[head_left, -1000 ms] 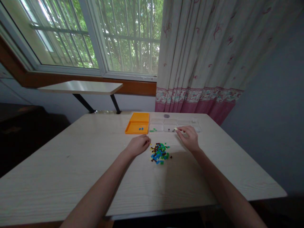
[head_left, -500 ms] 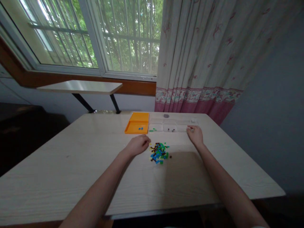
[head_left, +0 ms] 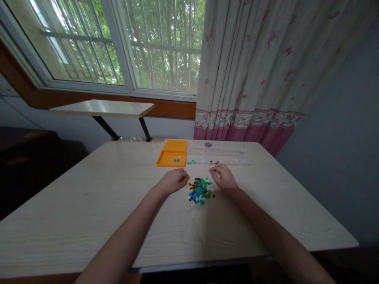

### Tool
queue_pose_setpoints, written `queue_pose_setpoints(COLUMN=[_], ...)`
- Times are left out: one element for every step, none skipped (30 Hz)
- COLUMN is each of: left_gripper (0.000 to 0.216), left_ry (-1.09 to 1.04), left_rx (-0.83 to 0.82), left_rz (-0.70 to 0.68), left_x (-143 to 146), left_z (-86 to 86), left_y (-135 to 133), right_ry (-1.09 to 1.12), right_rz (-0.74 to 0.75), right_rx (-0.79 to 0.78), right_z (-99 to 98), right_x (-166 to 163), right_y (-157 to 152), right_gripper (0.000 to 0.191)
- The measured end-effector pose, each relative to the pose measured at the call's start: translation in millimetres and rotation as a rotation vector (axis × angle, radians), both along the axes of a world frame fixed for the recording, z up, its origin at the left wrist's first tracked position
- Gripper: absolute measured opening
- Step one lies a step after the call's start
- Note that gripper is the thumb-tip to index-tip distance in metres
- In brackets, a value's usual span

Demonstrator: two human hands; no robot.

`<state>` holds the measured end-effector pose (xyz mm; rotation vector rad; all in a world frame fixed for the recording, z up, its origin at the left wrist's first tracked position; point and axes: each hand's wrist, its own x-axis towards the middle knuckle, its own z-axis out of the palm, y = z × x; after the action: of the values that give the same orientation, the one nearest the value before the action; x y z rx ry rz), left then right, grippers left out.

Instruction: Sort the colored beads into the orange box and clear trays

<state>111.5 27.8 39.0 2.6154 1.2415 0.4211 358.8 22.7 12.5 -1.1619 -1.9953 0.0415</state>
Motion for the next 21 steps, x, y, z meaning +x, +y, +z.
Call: queue_pose_setpoints(left_gripper=[0.021, 0.021, 0.02, 0.02, 0.02, 0.021, 0.021, 0.021, 0.021, 0.02, 0.02, 0.019, 0.019, 0.019, 0.019, 0.019, 0.019, 0.019, 0.019, 0.019, 0.019], left_ry=[0.0, -0.003, -0.01, -0.022, -0.038, -0.06, -0.086, -0.113, -0.136, -0.153, -0.164, -0.169, -0.17, -0.171, -0.175, -0.179, -0.184, -0.186, -0.189, -0.19, -0.191], left_rx=[0.0, 0.003, 0.008, 0.013, 0.018, 0.024, 0.033, 0.044, 0.055, 0.065, 0.071, 0.073, 0.073, 0.072, 0.073, 0.075, 0.076, 0.077, 0.078, 0.077, 0.076], left_rz=[-0.004, -0.005, -0.004, -0.001, 0.003, 0.007, 0.009, 0.011, 0.01, 0.006, 0.0, -0.008, -0.017, -0.026, -0.033, -0.038, -0.043, -0.048, -0.053, -0.058, -0.063], left_x=[-0.1, -0.1, 0.2, 0.7, 1.5, 2.8, 4.5, 6.7, 9.2, 11.9, 14.8, 17.6, 20.2, 22.4, 24.3, 25.7, 26.7, 27.3, 27.8, 28.1, 28.3], left_z=[0.1, 0.0, -0.2, -0.5, -0.7, -0.9, -0.8, -0.7, -0.3, 0.1, 0.5, 0.9, 1.2, 1.4, 1.5, 1.6, 1.7, 1.9, 2.3, 2.6, 3.0], left_y=[0.0, 0.0, -0.1, -0.3, -0.8, -1.5, -2.6, -4.0, -5.8, -7.8, -9.9, -12.1, -14.1, -15.9, -17.5, -18.7, -19.7, -20.5, -21.2, -21.7, -22.1], right_ry=[-0.019, -0.036, -0.056, -0.075, -0.091, -0.104, -0.11, -0.113, -0.114, -0.114, -0.115, -0.116, -0.119, -0.124, -0.128, -0.132, -0.135, -0.135, -0.131, -0.124, -0.115], right_rz=[0.037, 0.064, 0.085, 0.098, 0.106, 0.111, 0.111, 0.108, 0.105, 0.104, 0.102, 0.102, 0.104, 0.109, 0.114, 0.119, 0.126, 0.132, 0.137, 0.139, 0.142], right_rx=[-0.01, -0.019, -0.033, -0.046, -0.057, -0.065, -0.068, -0.068, -0.064, -0.059, -0.054, -0.049, -0.047, -0.046, -0.045, -0.044, -0.044, -0.043, -0.041, -0.036, -0.031], right_z=[0.7, 1.3, 2.1, 2.8, 3.6, 4.3, 5.0, 5.5, 5.7, 5.8, 5.6, 5.2, 4.8, 4.3, 3.9, 3.7, 3.8, 4.1, 4.6, 5.2, 5.8], right_x=[-7.8, -14.3, -19.5, -23.4, -26.1, -27.7, -28.4, -28.4, -28.0, -27.3, -26.5, -25.8, -25.3, -25.0, -25.0, -25.2, -25.6, -26.0, -26.4, -26.8, -27.1], right_y=[-4.4, -8.5, -12.2, -15.3, -17.9, -19.7, -20.9, -21.6, -21.8, -21.6, -21.2, -20.6, -20.1, -19.7, -19.4, -19.3, -19.4, -19.6, -19.9, -20.3, -20.7], right_gripper=[0.012, 0.011, 0.011, 0.011, 0.01, 0.01, 0.01, 0.009, 0.009, 0.009, 0.01, 0.011, 0.013, 0.013, 0.013, 0.013, 0.011, 0.01, 0.009, 0.008, 0.007])
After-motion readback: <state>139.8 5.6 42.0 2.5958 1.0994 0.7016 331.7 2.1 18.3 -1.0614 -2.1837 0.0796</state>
